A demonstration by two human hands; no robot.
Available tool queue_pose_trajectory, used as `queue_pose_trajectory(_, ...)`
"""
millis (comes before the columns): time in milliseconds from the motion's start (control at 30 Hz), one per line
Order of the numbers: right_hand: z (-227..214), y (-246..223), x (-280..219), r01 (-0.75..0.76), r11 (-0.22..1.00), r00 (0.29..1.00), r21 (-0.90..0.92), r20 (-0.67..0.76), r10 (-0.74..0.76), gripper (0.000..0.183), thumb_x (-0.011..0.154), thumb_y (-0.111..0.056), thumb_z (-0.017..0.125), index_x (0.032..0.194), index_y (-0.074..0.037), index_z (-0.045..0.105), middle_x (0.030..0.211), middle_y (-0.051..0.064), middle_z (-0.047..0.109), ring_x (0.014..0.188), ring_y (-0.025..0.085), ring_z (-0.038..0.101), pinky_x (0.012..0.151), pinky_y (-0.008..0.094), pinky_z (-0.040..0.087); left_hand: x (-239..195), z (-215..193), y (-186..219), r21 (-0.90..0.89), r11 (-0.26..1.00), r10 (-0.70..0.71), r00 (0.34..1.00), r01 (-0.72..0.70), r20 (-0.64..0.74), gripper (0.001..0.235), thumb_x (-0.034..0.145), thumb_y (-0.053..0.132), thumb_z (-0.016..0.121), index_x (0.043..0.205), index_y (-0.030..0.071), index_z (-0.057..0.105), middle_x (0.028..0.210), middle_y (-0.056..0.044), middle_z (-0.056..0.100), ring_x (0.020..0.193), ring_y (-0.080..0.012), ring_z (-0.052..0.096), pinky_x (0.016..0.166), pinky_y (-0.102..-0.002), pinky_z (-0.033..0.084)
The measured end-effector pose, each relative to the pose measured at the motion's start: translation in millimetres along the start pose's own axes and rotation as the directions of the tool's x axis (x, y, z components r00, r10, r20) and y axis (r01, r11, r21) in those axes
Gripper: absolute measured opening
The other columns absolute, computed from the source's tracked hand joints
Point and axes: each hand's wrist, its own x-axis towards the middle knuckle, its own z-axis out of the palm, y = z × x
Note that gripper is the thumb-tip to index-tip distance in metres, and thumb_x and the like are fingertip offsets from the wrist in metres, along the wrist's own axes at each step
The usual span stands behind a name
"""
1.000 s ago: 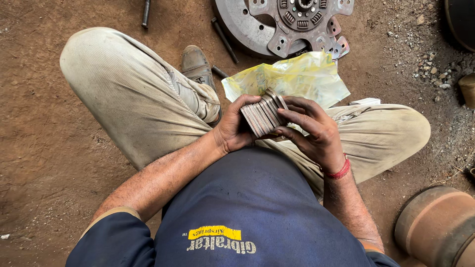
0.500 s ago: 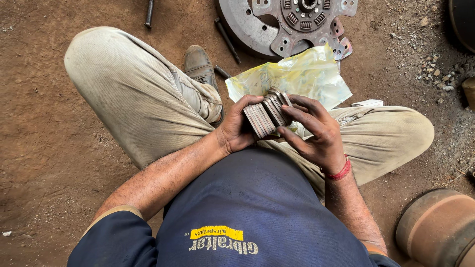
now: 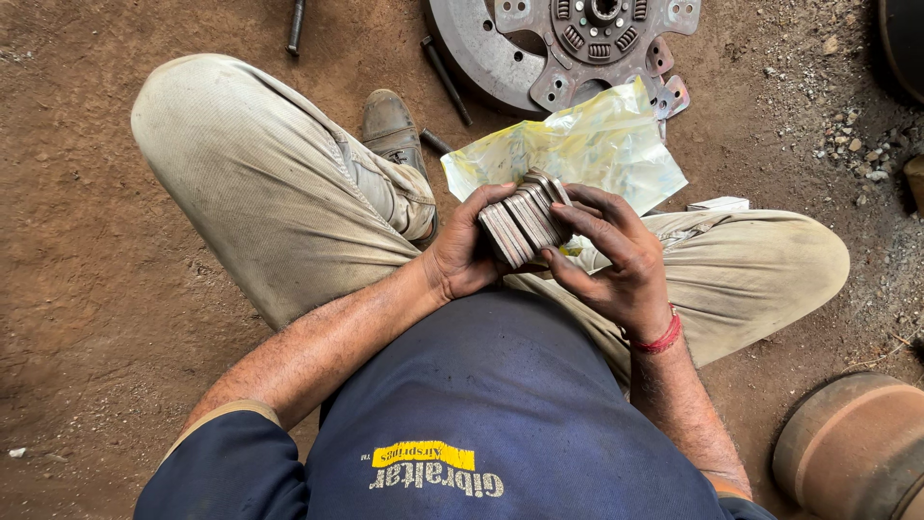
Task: The person sits on the ground and cleans a metal mechanical part using a rag and liquid from a bottle. They then open a package containing small metal plates and place them on the part.
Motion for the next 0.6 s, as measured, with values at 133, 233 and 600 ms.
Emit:
queue_pose_trajectory(133, -0.3, -0.1, -0.4, 0.012, 1.0, 1.0, 0.004, 0.006, -0.012, 0.052, 0.084, -0.012, 0.087, 0.132, -0.008, 0.068, 0.137, 0.016, 0.063, 0.129, 0.029, 0.066, 0.105, 0.037, 0.058, 1.4, -1.8, -1.6, -0.01, 1.0, -0.013, 1.0, 0.013, 0.022, 0.051, 0.101, 0.041, 0.062, 0.135, 0.004, 0.058, 0.118, -0.014, 0.069, 0.106, -0.0248, 0.07, 0.094, -0.04, 0.06)
queue_pose_trajectory(233, 0.6, 0.8, -1.2, 0.028, 1.0, 0.999, -0.01, 0.015, -0.028, 0.056, 0.081, -0.015, 0.091, 0.131, -0.008, 0.068, 0.136, 0.016, 0.063, 0.128, 0.029, 0.066, 0.106, 0.038, 0.058, 1.9, -2.3, -2.0, -0.009, 1.0, -0.027, 0.999, 0.027, 0.022, 0.052, 0.099, 0.042, 0.061, 0.135, 0.003, 0.058, 0.119, -0.015, 0.069, 0.106, -0.026, 0.071, 0.094, -0.041, 0.061)
queue_pose_trajectory(600, 5.7, -1.7, -0.2, 0.031, 0.999, 0.999, -0.022, 0.006, -0.031, 0.069, 0.079, -0.026, 0.093, 0.138, -0.008, 0.061, 0.142, 0.017, 0.059, 0.132, 0.031, 0.064, 0.109, 0.039, 0.058, 4.4, -4.8, -2.8, -0.063, 0.998, -0.002, 1.0, 0.001, -0.018, 0.053, 0.099, 0.041, 0.063, 0.135, 0.003, 0.058, 0.121, -0.014, 0.069, 0.107, -0.0252, 0.071, 0.099, -0.041, 0.061)
